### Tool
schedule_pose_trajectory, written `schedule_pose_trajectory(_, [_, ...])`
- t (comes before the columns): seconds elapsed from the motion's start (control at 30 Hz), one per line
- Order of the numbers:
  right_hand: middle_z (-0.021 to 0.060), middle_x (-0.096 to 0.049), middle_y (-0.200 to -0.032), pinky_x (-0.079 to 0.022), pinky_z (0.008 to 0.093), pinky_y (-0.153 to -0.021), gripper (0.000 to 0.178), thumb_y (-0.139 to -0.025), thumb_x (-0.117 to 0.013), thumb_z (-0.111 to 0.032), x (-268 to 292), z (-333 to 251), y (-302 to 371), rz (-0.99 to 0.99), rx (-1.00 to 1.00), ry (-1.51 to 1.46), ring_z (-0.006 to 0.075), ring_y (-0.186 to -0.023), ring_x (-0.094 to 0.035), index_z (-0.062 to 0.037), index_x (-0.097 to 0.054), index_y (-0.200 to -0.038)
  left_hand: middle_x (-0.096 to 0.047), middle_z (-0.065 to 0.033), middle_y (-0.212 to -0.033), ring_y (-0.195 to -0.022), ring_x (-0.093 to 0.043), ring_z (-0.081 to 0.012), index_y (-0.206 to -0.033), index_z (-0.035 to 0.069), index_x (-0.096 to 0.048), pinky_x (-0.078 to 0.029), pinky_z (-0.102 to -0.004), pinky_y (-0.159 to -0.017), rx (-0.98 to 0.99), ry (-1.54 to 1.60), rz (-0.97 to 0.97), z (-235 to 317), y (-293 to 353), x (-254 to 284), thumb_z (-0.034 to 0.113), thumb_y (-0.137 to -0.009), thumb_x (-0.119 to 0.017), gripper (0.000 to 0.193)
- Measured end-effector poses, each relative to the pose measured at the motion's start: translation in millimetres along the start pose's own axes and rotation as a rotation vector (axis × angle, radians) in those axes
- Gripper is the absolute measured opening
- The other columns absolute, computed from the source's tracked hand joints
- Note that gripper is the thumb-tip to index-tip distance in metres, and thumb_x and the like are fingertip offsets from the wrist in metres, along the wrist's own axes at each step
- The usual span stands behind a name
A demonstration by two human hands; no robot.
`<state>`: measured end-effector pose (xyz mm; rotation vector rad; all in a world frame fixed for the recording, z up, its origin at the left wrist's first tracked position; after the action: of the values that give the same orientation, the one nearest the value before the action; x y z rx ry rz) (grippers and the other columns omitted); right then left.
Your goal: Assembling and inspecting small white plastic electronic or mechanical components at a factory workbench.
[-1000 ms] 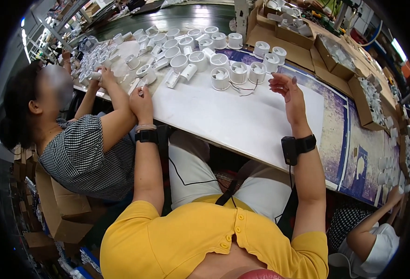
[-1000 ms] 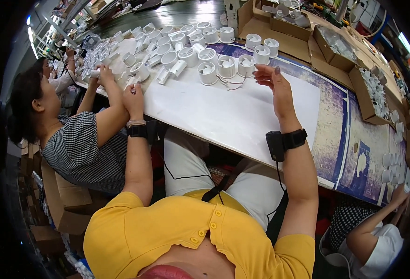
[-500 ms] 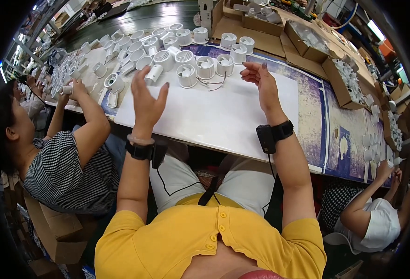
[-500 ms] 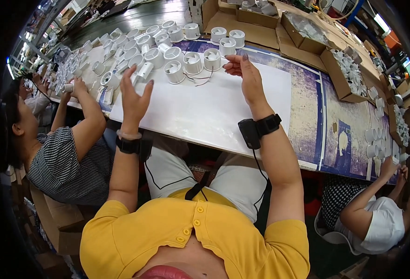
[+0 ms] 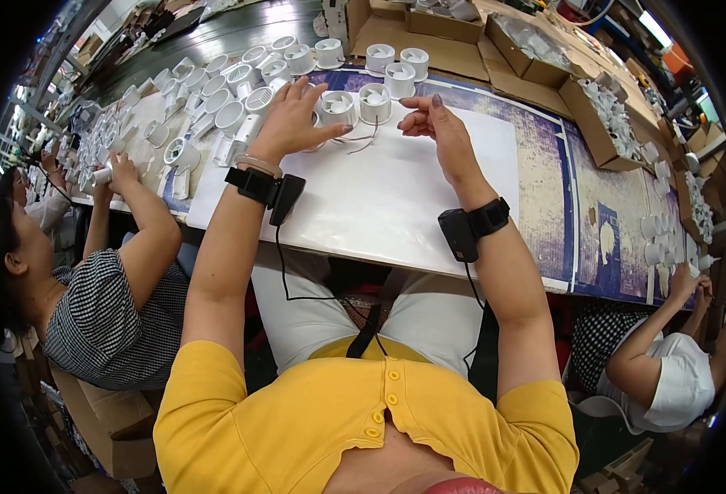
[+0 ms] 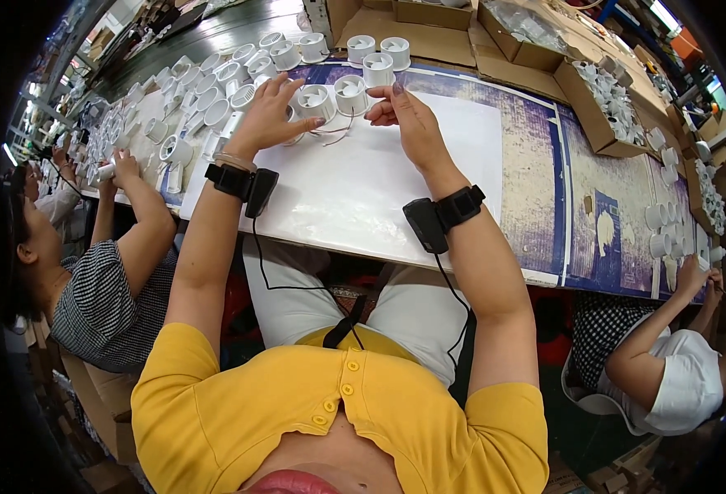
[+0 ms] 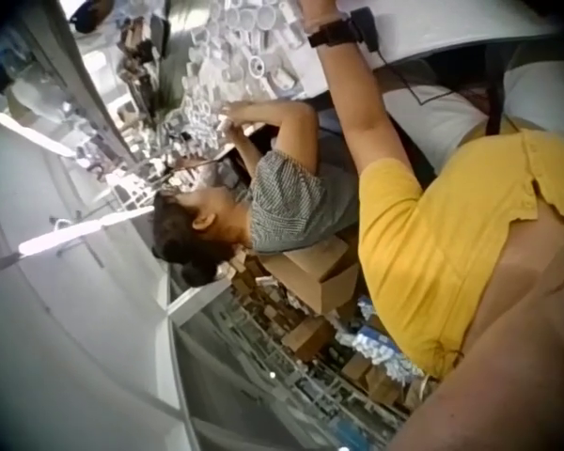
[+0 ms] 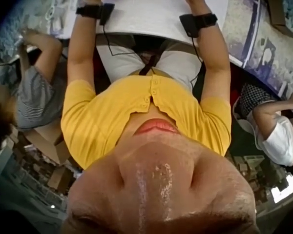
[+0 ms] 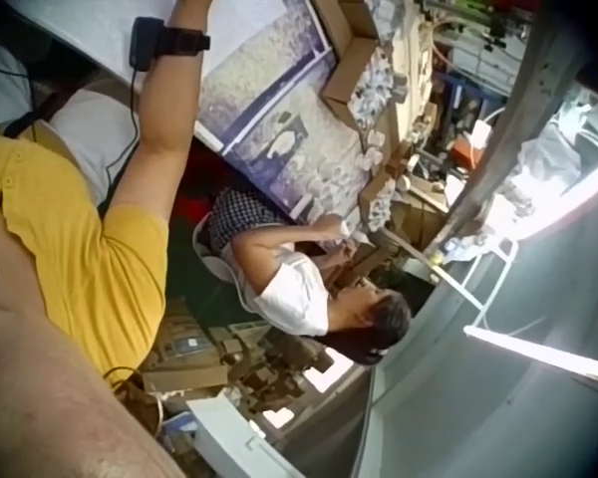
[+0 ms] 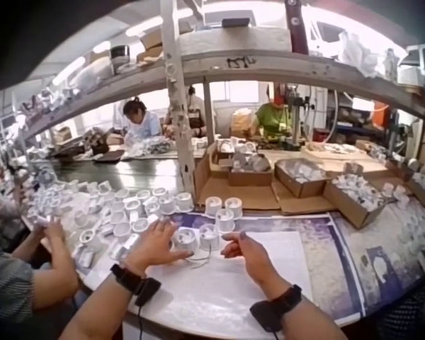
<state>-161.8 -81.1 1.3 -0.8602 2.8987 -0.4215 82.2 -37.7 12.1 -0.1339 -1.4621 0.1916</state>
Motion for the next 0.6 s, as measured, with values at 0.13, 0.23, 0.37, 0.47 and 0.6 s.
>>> schedule_pose_trajectory(0.13, [0.0058,-0.062,-0.086,-0.045,0.0266,-0.084,0.055,-0.100,-0.027,-0.044,3.9,3.9,-2.4,0.003,0.001,-0.006,0.0124,-0.082,-0.057,0.0014,-0.056,-0.115,-0.034,-0.0186,-0.142,-0.133,-0.026,-0.0394,-0.134,0.015,-0.045,-0.032,-0.0469,-0.104,-0.109,0.042,0.009,0.3,2.7,0.4,0.056,-0.071,-0.070,0.079])
schedule_pose_trajectory(0.23, [0.0054,-0.062,-0.085,-0.045,0.0264,-0.083,0.053,-0.100,-0.029,-0.042,5.3,6.0,-2.7,-0.001,0.003,-0.009,0.0122,-0.082,-0.057,0.0013,-0.056,-0.114,-0.037,-0.0180,-0.139,-0.130,-0.028,-0.0398,-0.129,0.013,-0.050,-0.029,-0.0456,-0.106,-0.171,0.424,-0.056,1.4,4.7,4.8,0.048,-0.070,-0.070,0.071])
schedule_pose_trajectory(0.37, [0.0050,-0.062,-0.085,-0.045,0.0260,-0.083,0.051,-0.100,-0.030,-0.040,4.0,7.1,-1.7,-0.016,0.004,-0.003,0.0120,-0.081,-0.057,0.0010,-0.056,-0.114,-0.043,-0.0157,-0.134,-0.125,-0.034,-0.0383,-0.123,0.015,-0.053,-0.035,-0.0429,-0.102,-0.230,0.417,-0.092,6.0,4.2,9.7,0.028,-0.073,-0.070,0.055])
schedule_pose_trajectory(0.47, [0.0047,-0.062,-0.084,-0.045,0.0257,-0.082,0.049,-0.100,-0.031,-0.039,1.5,7.0,-2.0,-0.032,-0.003,0.011,0.0121,-0.081,-0.056,0.0007,-0.057,-0.114,-0.045,-0.0132,-0.132,-0.123,-0.038,-0.0344,-0.122,0.016,-0.053,-0.041,-0.0401,-0.095,-0.243,0.239,-0.040,7.2,1.1,6.8,0.020,-0.074,-0.069,0.051])
schedule_pose_trajectory(0.6, [0.0049,-0.062,-0.083,-0.045,0.0253,-0.081,0.048,-0.101,-0.031,-0.037,4.0,7.5,-3.1,-0.024,0.001,-0.001,0.0118,-0.081,-0.056,0.0008,-0.058,-0.112,-0.049,-0.0108,-0.126,-0.119,-0.042,-0.0298,-0.123,0.014,-0.052,-0.045,-0.0366,-0.089,-0.202,0.138,0.132,8.5,-0.2,18.1,0.013,-0.078,-0.067,0.048])
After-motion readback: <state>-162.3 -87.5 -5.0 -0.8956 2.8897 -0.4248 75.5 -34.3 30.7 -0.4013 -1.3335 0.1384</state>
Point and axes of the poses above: each hand's wrist, its own y-axis away from the middle knuckle, its own x-axis out of the back of the hand, z = x × y, the point moved 2 cm from there along -y, towards the middle knuckle
